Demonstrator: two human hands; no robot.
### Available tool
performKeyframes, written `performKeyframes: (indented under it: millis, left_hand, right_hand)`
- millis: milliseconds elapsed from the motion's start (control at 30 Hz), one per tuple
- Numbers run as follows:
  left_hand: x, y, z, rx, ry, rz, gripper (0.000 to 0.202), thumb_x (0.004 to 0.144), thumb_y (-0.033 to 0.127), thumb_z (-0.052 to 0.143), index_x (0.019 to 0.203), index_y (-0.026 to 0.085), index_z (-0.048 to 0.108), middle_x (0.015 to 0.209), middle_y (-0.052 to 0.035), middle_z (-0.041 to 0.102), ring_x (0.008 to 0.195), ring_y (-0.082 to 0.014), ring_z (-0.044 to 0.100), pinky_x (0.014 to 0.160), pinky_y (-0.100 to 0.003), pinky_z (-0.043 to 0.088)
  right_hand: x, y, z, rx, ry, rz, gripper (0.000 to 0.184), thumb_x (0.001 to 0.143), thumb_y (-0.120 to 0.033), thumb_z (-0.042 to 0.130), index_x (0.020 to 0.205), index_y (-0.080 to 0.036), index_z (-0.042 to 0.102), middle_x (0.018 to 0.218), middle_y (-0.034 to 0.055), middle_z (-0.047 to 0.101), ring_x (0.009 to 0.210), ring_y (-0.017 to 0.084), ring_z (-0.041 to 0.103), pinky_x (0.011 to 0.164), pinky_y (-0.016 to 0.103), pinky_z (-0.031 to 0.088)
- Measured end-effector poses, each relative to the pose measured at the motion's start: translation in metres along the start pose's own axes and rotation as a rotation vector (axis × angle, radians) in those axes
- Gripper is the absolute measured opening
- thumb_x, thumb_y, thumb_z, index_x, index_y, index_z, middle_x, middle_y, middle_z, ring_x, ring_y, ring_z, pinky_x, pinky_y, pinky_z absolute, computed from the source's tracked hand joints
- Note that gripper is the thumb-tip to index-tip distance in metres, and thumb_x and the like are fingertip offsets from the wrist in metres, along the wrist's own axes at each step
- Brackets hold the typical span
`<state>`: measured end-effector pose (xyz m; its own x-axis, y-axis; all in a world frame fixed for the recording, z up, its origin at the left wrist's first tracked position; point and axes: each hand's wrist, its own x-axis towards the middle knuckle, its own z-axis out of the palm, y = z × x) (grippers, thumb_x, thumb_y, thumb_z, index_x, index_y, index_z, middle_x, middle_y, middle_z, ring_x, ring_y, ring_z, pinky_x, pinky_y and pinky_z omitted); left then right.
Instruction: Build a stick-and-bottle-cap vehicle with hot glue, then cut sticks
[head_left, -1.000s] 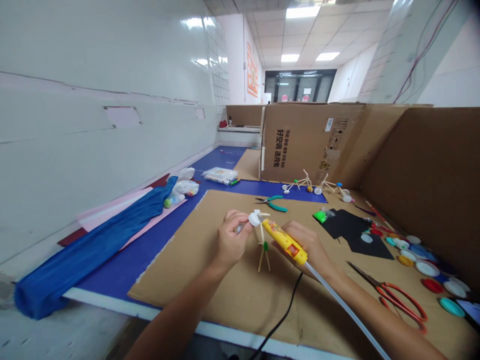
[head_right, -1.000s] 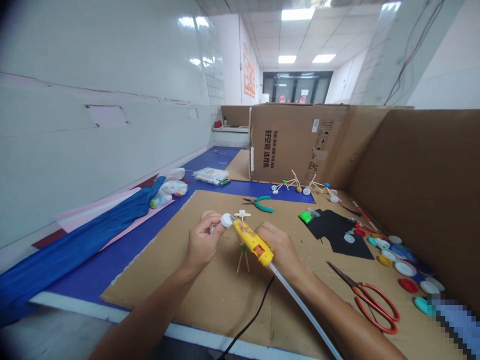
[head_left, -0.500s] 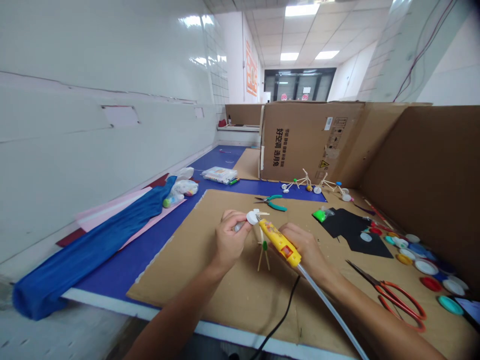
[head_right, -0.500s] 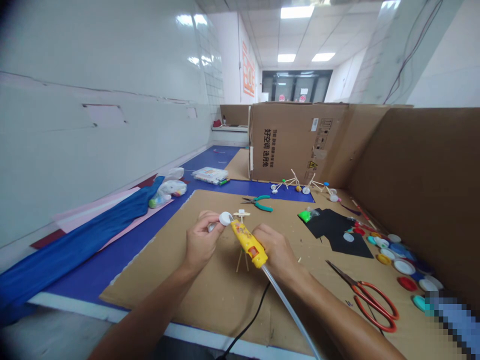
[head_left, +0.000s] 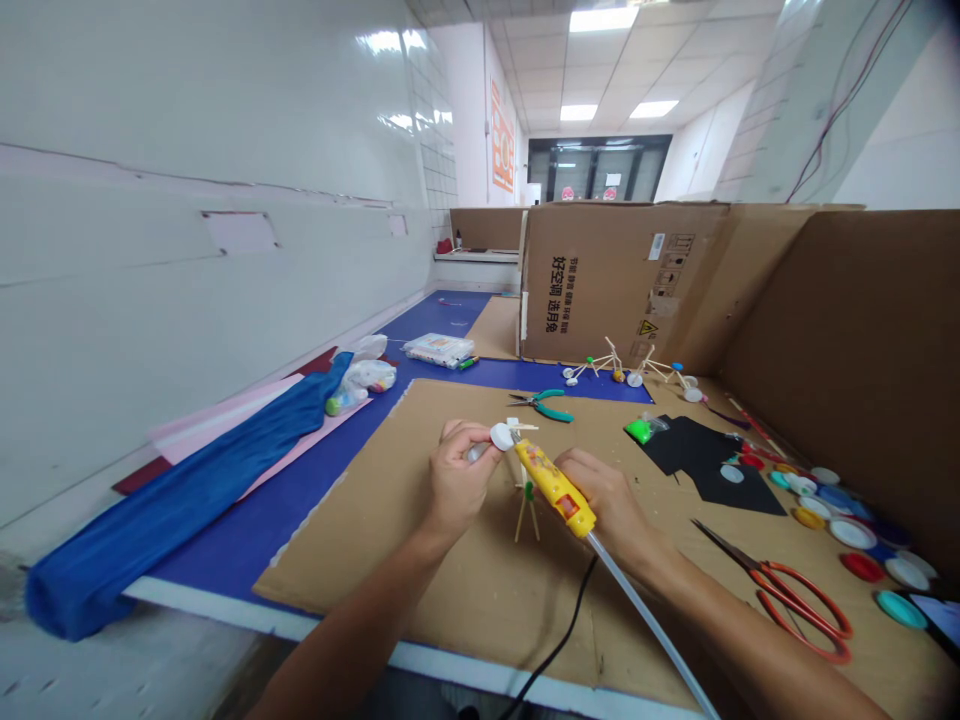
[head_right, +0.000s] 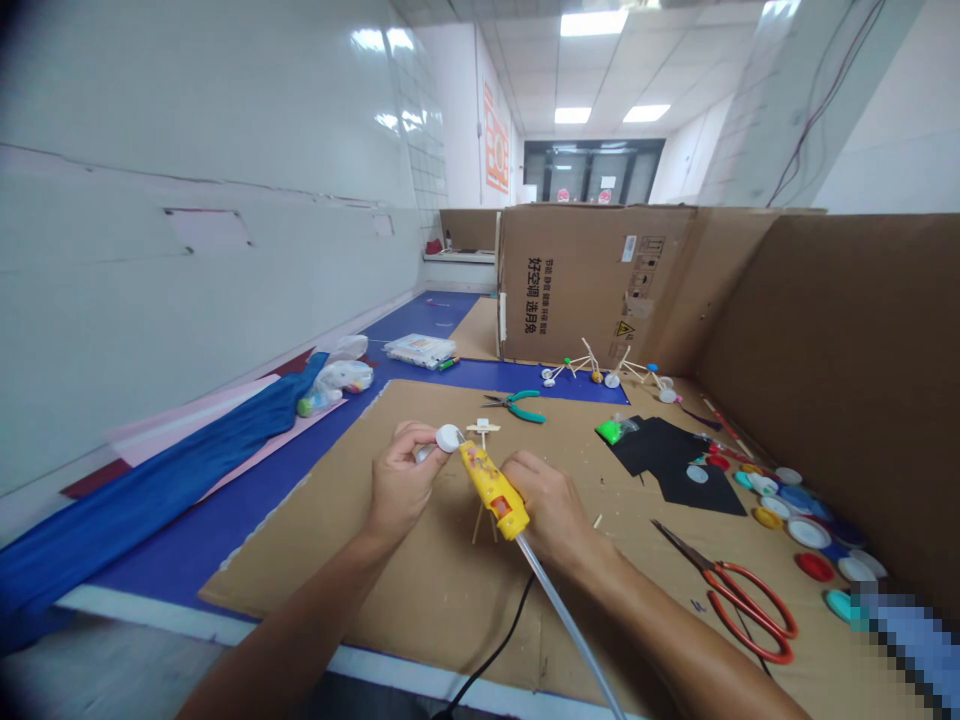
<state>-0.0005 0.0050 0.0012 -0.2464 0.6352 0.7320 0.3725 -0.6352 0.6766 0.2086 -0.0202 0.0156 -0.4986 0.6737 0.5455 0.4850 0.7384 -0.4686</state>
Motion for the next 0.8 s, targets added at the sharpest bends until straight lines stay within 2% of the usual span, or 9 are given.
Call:
performKeyframes:
  millis: [233, 467, 633, 800]
  left_hand:
    - [0.0007, 0.0018, -0.0013, 0.014, -0.009, 0.009, 0.009, 0.077, 0.020, 0.070, 0.070, 0.021, 0.066, 0.072, -0.0015, 0.067, 0.078, -0.0178, 0.060, 0.074, -0.030, 0.049]
    - [-0.0014, 0.0009, -0.0003, 0.038, 0.013, 0.055, 0.006, 0.079, 0.019, 0.070, 0.075, 0.021, 0.068, 0.078, -0.0020, 0.069, 0.083, -0.0180, 0.062, 0.077, -0.030, 0.050]
    - [-0.0023, 0.0004, 0.0000, 0.086, 0.034, 0.086, 0.007, 0.079, 0.018, 0.070, 0.074, 0.022, 0.067, 0.077, -0.0017, 0.069, 0.083, -0.0185, 0.061, 0.078, -0.032, 0.049]
    - [-0.0026, 0.0010, 0.0011, 0.109, 0.050, 0.101, 0.010, 0.080, 0.020, 0.070, 0.072, 0.022, 0.065, 0.075, -0.0010, 0.068, 0.081, -0.0186, 0.061, 0.078, -0.033, 0.049]
  right_hand:
    - [-0.0011, -0.0037, -0.0017, 0.007, -0.026, 0.018, 0.020, 0.096, -0.028, 0.051, 0.081, -0.019, 0.061, 0.085, 0.0062, 0.061, 0.074, 0.016, 0.056, 0.067, 0.026, 0.044]
    - [-0.0008, -0.0056, -0.0012, -0.023, -0.027, 0.031, 0.014, 0.093, -0.025, 0.055, 0.080, -0.020, 0.059, 0.085, 0.0056, 0.061, 0.074, 0.016, 0.056, 0.067, 0.026, 0.043]
    - [-0.0025, -0.0063, 0.0014, -0.042, -0.027, 0.047, 0.017, 0.095, -0.026, 0.049, 0.082, -0.019, 0.059, 0.085, 0.0061, 0.060, 0.073, 0.016, 0.055, 0.065, 0.026, 0.041]
    - [-0.0051, -0.0072, 0.0055, -0.085, -0.017, 0.073, 0.016, 0.094, -0.026, 0.050, 0.081, -0.020, 0.057, 0.084, 0.0051, 0.060, 0.072, 0.015, 0.055, 0.064, 0.025, 0.040]
